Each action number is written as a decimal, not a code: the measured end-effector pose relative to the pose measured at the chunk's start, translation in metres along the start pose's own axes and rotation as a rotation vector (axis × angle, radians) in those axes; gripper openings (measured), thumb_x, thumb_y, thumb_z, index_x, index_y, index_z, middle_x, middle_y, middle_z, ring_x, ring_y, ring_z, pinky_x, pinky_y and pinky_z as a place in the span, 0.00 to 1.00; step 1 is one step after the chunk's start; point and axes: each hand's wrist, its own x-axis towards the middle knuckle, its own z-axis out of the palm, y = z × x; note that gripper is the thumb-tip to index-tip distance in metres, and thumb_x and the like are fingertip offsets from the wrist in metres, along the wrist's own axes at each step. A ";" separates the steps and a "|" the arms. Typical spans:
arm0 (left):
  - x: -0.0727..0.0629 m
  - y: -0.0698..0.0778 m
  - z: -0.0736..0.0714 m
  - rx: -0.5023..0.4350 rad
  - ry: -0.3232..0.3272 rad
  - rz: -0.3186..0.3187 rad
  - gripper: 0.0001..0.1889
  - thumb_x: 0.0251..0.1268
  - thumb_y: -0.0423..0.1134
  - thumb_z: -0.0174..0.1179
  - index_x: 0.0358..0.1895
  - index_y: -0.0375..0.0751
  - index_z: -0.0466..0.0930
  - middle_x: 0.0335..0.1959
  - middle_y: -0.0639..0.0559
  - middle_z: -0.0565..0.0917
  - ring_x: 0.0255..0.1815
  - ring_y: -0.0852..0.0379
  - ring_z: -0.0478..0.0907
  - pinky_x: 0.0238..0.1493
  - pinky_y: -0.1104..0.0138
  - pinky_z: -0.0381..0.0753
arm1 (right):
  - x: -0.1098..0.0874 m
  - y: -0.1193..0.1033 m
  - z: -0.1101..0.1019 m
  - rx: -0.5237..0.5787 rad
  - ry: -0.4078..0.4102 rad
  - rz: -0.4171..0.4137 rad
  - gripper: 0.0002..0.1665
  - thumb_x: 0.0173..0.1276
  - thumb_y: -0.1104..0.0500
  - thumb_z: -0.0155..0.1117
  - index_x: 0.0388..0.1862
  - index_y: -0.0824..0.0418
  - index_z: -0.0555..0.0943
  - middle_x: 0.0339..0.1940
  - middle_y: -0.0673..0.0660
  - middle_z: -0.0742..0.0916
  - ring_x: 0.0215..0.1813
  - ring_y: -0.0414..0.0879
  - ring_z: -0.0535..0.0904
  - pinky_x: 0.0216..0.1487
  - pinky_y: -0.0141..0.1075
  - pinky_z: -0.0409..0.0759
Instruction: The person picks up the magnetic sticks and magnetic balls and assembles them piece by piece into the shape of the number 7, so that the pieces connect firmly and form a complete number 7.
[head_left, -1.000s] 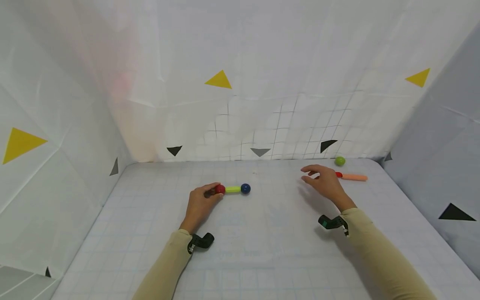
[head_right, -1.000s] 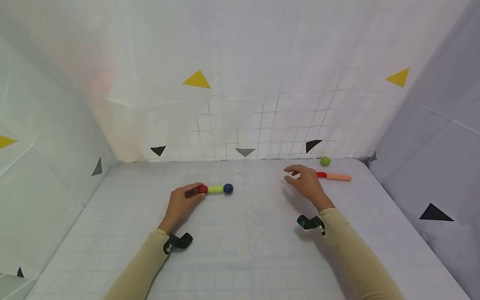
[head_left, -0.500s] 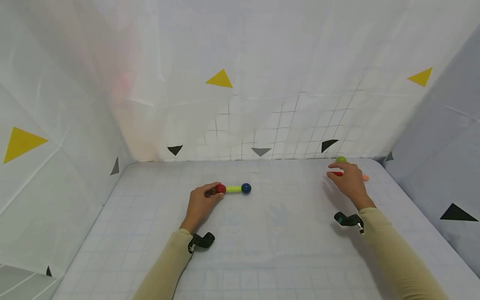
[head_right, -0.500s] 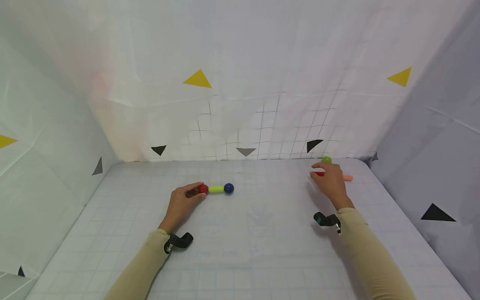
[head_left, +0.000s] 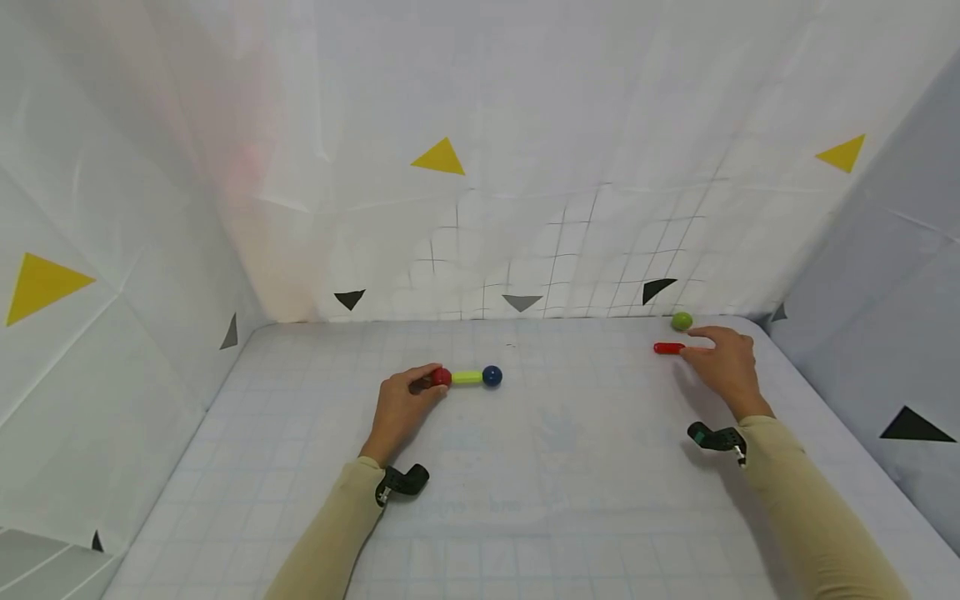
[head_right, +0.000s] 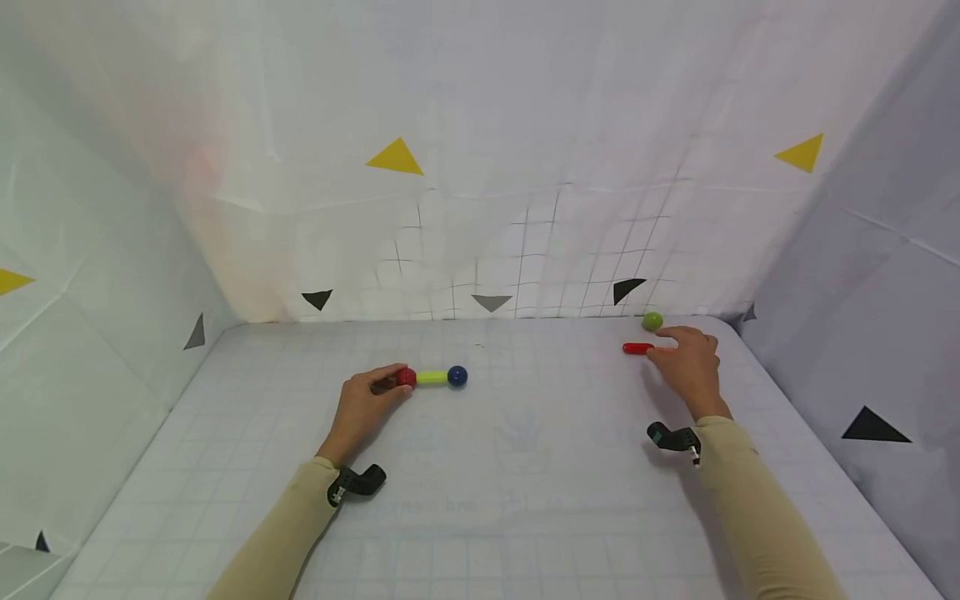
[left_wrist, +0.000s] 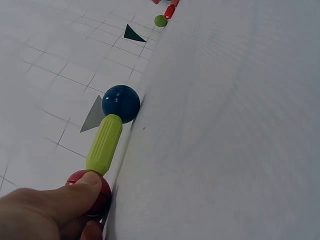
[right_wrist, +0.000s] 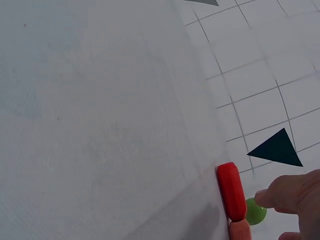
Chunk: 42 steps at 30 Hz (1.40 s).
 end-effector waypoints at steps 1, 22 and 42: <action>0.000 0.000 0.000 0.001 0.000 0.001 0.22 0.67 0.41 0.73 0.64 0.50 0.86 0.48 0.53 0.87 0.50 0.54 0.79 0.54 0.57 0.80 | 0.001 0.002 -0.001 -0.020 0.003 0.005 0.27 0.73 0.58 0.64 0.67 0.70 0.78 0.71 0.78 0.70 0.69 0.79 0.57 0.61 0.72 0.62; 0.000 0.000 0.001 -0.004 0.007 -0.009 0.21 0.67 0.42 0.73 0.63 0.52 0.86 0.47 0.54 0.87 0.49 0.54 0.79 0.53 0.57 0.80 | 0.006 0.023 0.004 -0.023 -0.072 0.098 0.29 0.75 0.54 0.63 0.67 0.73 0.76 0.69 0.82 0.69 0.72 0.80 0.56 0.70 0.72 0.54; 0.001 -0.001 0.002 0.002 0.017 -0.015 0.21 0.66 0.42 0.73 0.63 0.52 0.87 0.47 0.54 0.86 0.48 0.54 0.79 0.53 0.58 0.80 | 0.008 0.028 0.019 -0.013 0.012 0.127 0.29 0.72 0.52 0.67 0.59 0.74 0.77 0.58 0.77 0.74 0.64 0.73 0.65 0.58 0.63 0.72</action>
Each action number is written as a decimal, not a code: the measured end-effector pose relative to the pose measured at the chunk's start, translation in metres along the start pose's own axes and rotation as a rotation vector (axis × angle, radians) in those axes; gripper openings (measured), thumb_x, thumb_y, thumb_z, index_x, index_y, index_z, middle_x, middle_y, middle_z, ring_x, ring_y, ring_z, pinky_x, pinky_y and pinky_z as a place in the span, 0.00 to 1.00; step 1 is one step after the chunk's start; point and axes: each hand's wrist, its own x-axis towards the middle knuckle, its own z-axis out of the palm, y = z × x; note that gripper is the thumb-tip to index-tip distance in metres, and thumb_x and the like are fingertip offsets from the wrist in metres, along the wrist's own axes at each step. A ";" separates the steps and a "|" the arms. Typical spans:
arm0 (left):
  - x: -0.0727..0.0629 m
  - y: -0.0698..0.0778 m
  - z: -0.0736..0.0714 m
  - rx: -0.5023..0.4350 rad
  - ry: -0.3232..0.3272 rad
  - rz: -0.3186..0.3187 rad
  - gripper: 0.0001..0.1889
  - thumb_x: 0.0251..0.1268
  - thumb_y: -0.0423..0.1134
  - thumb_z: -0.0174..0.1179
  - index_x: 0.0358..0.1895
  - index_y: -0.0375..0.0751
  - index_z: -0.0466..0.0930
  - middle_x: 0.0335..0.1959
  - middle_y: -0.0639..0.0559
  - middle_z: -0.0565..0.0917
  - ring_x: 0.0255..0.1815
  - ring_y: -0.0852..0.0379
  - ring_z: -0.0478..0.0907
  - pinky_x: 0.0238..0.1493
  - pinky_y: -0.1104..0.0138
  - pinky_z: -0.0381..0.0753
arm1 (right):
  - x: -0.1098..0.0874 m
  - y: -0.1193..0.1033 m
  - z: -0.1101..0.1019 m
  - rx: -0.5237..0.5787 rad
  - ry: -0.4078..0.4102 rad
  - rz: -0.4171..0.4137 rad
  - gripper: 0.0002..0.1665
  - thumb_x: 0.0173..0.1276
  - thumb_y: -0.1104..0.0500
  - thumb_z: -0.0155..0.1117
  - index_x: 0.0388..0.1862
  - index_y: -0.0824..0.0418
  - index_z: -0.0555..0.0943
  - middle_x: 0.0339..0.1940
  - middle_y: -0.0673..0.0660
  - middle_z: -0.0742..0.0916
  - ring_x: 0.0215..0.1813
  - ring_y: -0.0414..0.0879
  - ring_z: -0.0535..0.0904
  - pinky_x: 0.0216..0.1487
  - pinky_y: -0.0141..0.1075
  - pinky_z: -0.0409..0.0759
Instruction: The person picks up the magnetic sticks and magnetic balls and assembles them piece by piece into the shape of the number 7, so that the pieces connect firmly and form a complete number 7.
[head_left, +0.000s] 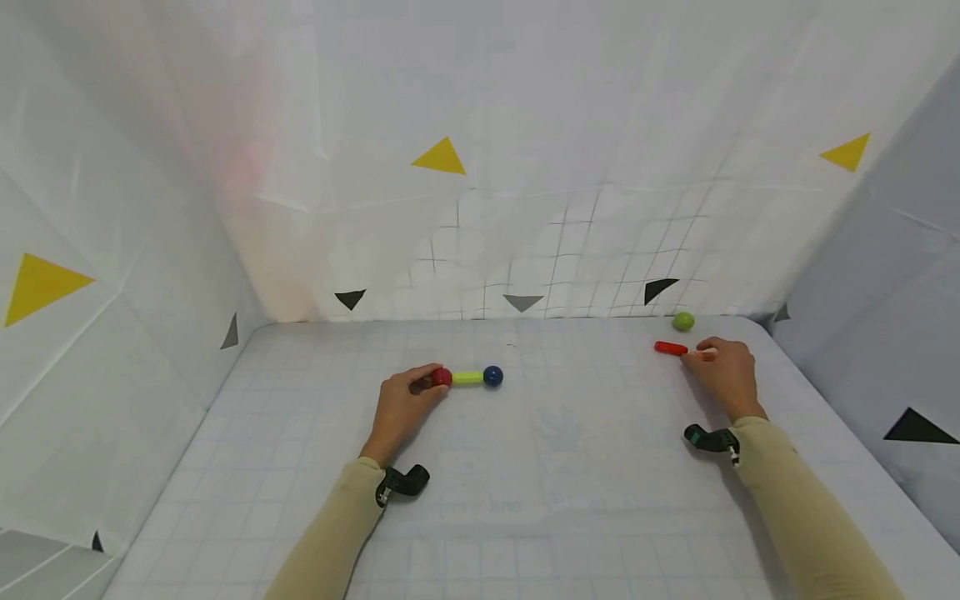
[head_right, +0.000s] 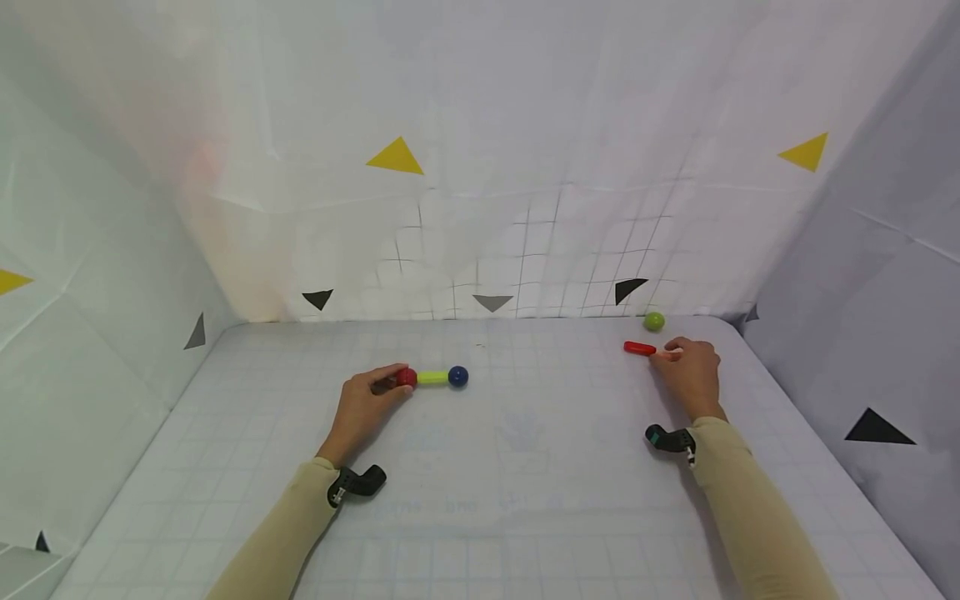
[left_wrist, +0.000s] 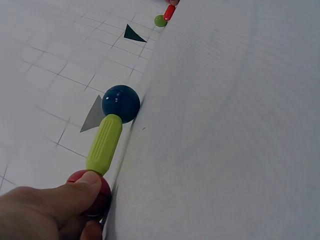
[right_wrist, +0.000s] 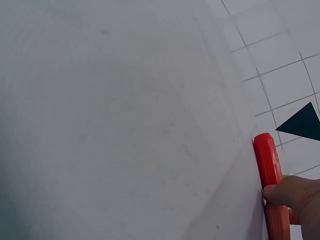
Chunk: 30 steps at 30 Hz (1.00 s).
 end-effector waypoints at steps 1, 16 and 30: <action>0.000 0.000 0.000 -0.002 0.000 0.000 0.21 0.66 0.42 0.73 0.62 0.52 0.87 0.47 0.54 0.86 0.48 0.54 0.79 0.53 0.58 0.80 | -0.001 0.000 0.000 -0.001 0.006 -0.003 0.31 0.72 0.52 0.68 0.62 0.75 0.76 0.60 0.78 0.73 0.65 0.73 0.64 0.61 0.64 0.71; 0.002 -0.001 0.000 -0.001 -0.003 0.018 0.21 0.66 0.41 0.73 0.63 0.50 0.87 0.46 0.54 0.87 0.48 0.54 0.80 0.52 0.59 0.80 | -0.011 0.001 -0.006 -0.017 0.000 0.145 0.53 0.69 0.43 0.69 0.73 0.80 0.60 0.64 0.81 0.66 0.69 0.75 0.57 0.62 0.66 0.66; 0.001 -0.001 -0.001 0.001 -0.002 0.020 0.21 0.66 0.41 0.73 0.62 0.51 0.87 0.46 0.54 0.87 0.48 0.54 0.79 0.52 0.58 0.79 | -0.014 -0.006 -0.011 0.057 -0.002 0.075 0.51 0.67 0.47 0.75 0.72 0.81 0.64 0.62 0.79 0.71 0.63 0.71 0.66 0.58 0.59 0.75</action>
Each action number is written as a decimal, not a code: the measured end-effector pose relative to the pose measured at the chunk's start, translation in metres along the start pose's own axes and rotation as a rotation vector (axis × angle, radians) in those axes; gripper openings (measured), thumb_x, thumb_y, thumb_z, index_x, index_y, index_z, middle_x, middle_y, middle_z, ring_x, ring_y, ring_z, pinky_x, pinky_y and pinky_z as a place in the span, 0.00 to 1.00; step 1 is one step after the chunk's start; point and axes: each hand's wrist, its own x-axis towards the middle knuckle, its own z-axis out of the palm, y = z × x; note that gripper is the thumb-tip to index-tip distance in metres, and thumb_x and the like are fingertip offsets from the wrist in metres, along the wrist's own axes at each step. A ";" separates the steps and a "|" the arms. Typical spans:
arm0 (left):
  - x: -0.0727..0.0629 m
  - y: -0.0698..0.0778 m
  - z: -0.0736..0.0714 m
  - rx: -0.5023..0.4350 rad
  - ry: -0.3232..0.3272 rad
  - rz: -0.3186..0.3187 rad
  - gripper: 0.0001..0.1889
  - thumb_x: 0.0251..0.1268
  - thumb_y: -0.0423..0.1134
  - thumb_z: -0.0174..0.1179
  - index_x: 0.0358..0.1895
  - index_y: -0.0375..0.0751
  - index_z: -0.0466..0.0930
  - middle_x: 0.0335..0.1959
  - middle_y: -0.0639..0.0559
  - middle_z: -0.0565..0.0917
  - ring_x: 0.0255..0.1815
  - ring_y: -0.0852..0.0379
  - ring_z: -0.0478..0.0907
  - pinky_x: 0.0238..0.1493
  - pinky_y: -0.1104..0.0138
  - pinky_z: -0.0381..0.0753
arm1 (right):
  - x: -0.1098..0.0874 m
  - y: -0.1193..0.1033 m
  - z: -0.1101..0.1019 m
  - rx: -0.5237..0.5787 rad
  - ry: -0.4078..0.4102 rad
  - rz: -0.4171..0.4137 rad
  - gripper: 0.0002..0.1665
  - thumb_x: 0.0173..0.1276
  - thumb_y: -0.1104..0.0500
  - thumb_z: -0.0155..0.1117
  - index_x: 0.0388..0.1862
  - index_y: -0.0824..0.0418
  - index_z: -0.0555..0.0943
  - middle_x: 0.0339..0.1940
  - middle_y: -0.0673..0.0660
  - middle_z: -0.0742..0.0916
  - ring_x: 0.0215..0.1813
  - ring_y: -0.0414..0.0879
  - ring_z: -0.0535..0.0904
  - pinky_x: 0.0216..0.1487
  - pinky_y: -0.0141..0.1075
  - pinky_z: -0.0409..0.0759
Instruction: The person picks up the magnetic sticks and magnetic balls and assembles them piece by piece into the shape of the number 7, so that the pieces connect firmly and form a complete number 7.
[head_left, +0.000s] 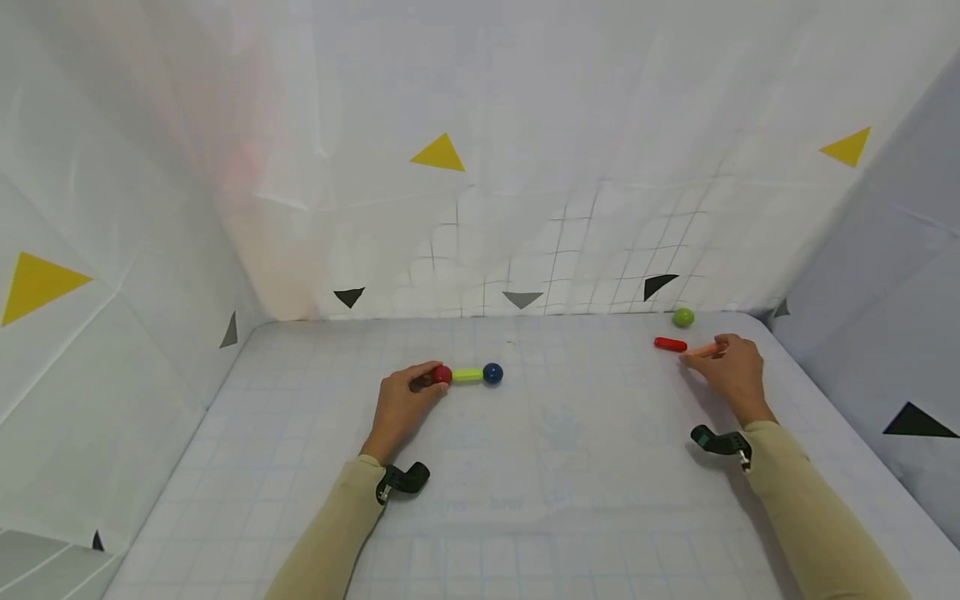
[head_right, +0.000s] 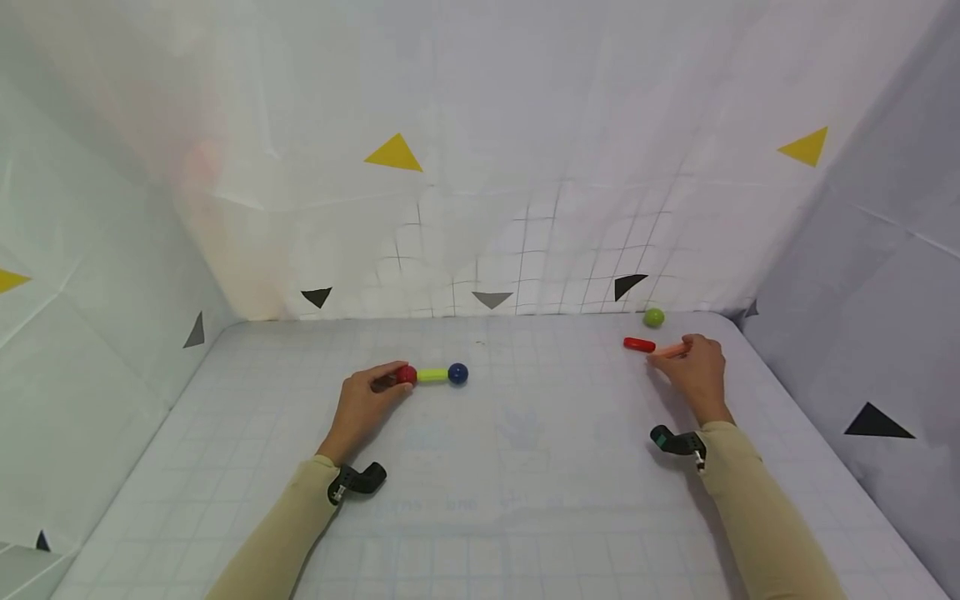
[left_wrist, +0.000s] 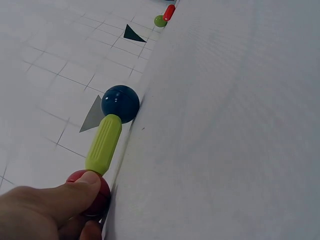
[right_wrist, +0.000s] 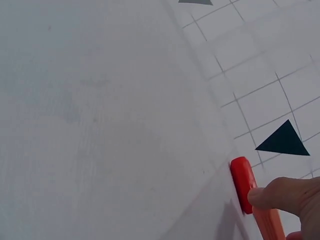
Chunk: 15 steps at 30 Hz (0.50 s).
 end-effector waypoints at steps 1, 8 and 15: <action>0.000 0.000 0.000 -0.001 0.000 -0.001 0.21 0.66 0.41 0.73 0.62 0.51 0.87 0.46 0.54 0.86 0.48 0.54 0.79 0.52 0.58 0.79 | 0.000 -0.001 0.000 0.008 -0.005 -0.004 0.51 0.67 0.48 0.75 0.72 0.81 0.64 0.62 0.78 0.71 0.62 0.71 0.66 0.58 0.59 0.75; 0.000 0.000 0.000 -0.005 0.001 -0.006 0.20 0.67 0.41 0.73 0.62 0.52 0.87 0.45 0.54 0.87 0.48 0.54 0.79 0.52 0.58 0.79 | -0.004 -0.013 -0.003 0.052 -0.052 -0.002 0.54 0.64 0.54 0.76 0.75 0.82 0.57 0.62 0.78 0.70 0.59 0.69 0.70 0.55 0.55 0.77; 0.000 0.000 0.000 -0.005 0.001 -0.008 0.20 0.67 0.41 0.73 0.62 0.52 0.87 0.46 0.54 0.87 0.48 0.54 0.79 0.52 0.58 0.78 | -0.006 -0.025 -0.004 0.065 -0.064 0.001 0.57 0.65 0.57 0.76 0.78 0.81 0.52 0.65 0.79 0.67 0.60 0.69 0.69 0.57 0.57 0.79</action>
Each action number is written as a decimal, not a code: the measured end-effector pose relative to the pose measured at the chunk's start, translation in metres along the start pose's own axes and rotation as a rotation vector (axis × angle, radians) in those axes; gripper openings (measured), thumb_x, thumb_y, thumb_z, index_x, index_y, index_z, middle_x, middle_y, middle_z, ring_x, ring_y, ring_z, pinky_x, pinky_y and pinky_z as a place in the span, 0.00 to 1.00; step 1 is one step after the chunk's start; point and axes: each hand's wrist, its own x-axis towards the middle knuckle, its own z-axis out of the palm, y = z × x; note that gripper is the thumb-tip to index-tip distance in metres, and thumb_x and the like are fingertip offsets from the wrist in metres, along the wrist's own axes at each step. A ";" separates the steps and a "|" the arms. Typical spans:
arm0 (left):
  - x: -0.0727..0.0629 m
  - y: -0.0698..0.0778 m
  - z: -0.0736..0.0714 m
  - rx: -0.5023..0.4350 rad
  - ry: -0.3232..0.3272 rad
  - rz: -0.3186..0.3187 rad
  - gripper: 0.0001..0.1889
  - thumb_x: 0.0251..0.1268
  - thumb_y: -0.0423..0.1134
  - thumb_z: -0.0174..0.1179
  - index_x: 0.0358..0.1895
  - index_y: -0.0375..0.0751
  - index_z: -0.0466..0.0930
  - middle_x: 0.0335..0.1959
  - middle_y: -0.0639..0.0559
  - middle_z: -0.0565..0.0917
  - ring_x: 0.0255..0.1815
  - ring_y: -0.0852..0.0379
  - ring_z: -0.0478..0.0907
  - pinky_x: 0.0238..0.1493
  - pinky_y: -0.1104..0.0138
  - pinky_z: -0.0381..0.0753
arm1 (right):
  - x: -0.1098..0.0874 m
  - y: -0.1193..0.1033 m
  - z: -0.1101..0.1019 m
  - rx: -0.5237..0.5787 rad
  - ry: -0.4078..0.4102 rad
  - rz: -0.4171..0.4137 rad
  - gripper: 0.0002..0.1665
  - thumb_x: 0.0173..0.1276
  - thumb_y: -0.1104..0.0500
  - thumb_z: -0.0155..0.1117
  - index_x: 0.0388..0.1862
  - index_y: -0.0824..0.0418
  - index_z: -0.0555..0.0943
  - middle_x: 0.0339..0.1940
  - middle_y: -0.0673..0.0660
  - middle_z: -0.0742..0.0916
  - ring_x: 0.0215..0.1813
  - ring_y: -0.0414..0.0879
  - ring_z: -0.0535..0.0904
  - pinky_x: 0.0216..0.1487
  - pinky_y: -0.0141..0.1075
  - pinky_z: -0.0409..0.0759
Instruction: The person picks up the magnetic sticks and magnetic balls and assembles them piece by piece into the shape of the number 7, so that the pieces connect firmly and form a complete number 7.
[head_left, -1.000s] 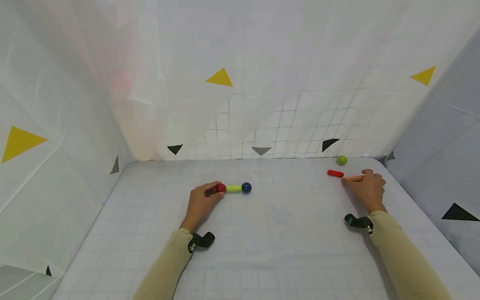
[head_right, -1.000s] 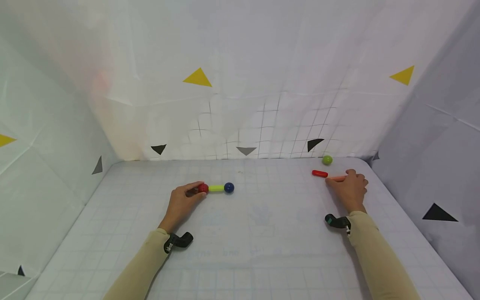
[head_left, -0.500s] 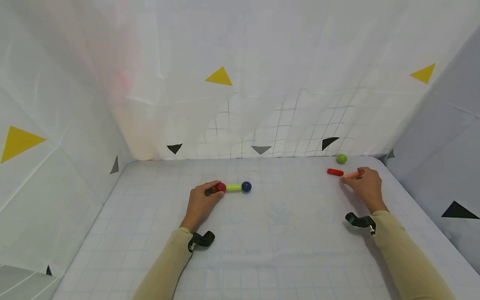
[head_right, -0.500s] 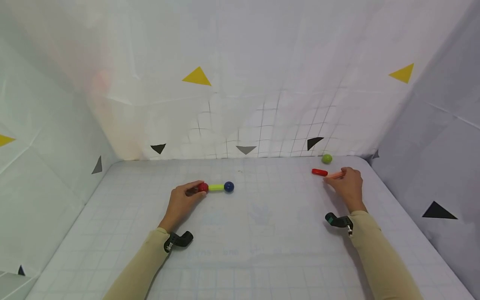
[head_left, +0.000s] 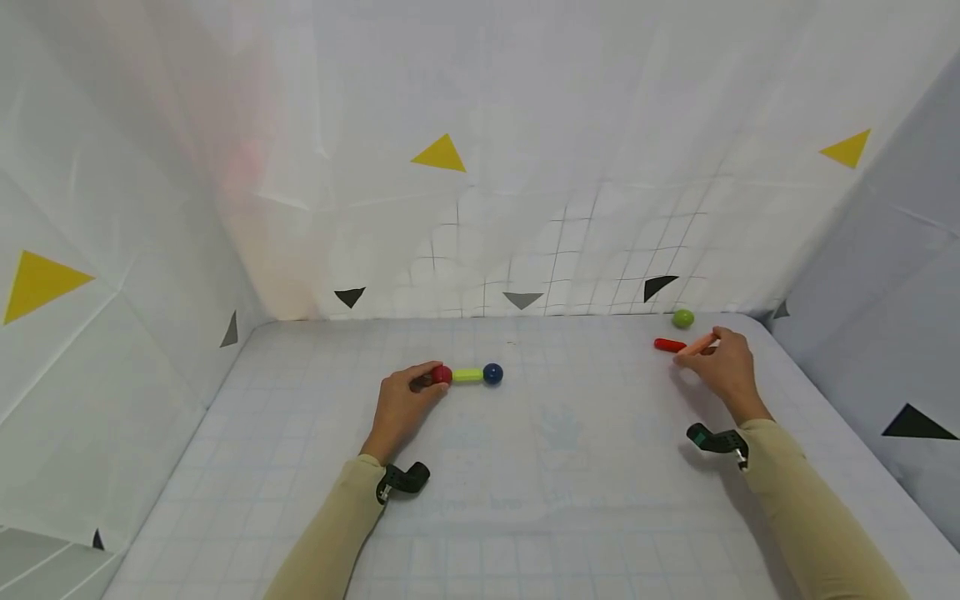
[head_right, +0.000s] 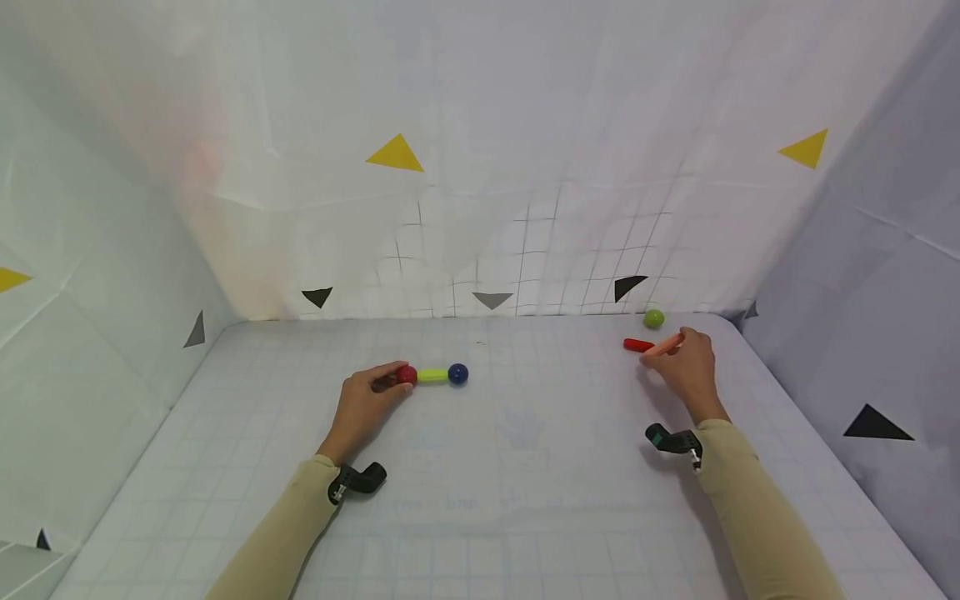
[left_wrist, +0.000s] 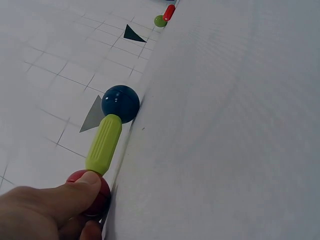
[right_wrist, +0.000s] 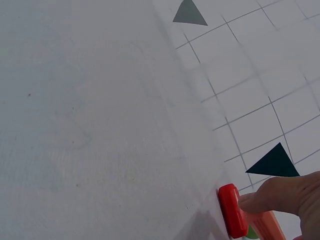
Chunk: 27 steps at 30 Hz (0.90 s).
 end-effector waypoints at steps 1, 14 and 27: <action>0.000 0.000 0.000 0.000 -0.001 0.000 0.20 0.67 0.41 0.73 0.62 0.52 0.87 0.46 0.54 0.87 0.48 0.54 0.79 0.52 0.58 0.79 | 0.000 -0.001 0.000 -0.004 -0.002 -0.001 0.57 0.64 0.57 0.76 0.78 0.81 0.52 0.66 0.79 0.66 0.60 0.69 0.69 0.57 0.57 0.79; 0.000 0.000 0.000 -0.001 -0.009 0.001 0.21 0.66 0.41 0.73 0.62 0.50 0.87 0.46 0.53 0.87 0.48 0.54 0.79 0.52 0.58 0.79 | -0.008 -0.013 0.003 0.021 -0.005 -0.029 0.56 0.65 0.56 0.75 0.78 0.79 0.54 0.69 0.80 0.62 0.62 0.69 0.69 0.61 0.59 0.77; 0.001 0.000 0.000 0.008 -0.001 0.008 0.21 0.66 0.42 0.73 0.62 0.51 0.87 0.45 0.54 0.86 0.47 0.54 0.79 0.51 0.59 0.79 | -0.016 -0.026 0.004 0.054 -0.006 -0.095 0.59 0.64 0.53 0.78 0.79 0.78 0.53 0.68 0.80 0.65 0.63 0.70 0.70 0.56 0.58 0.79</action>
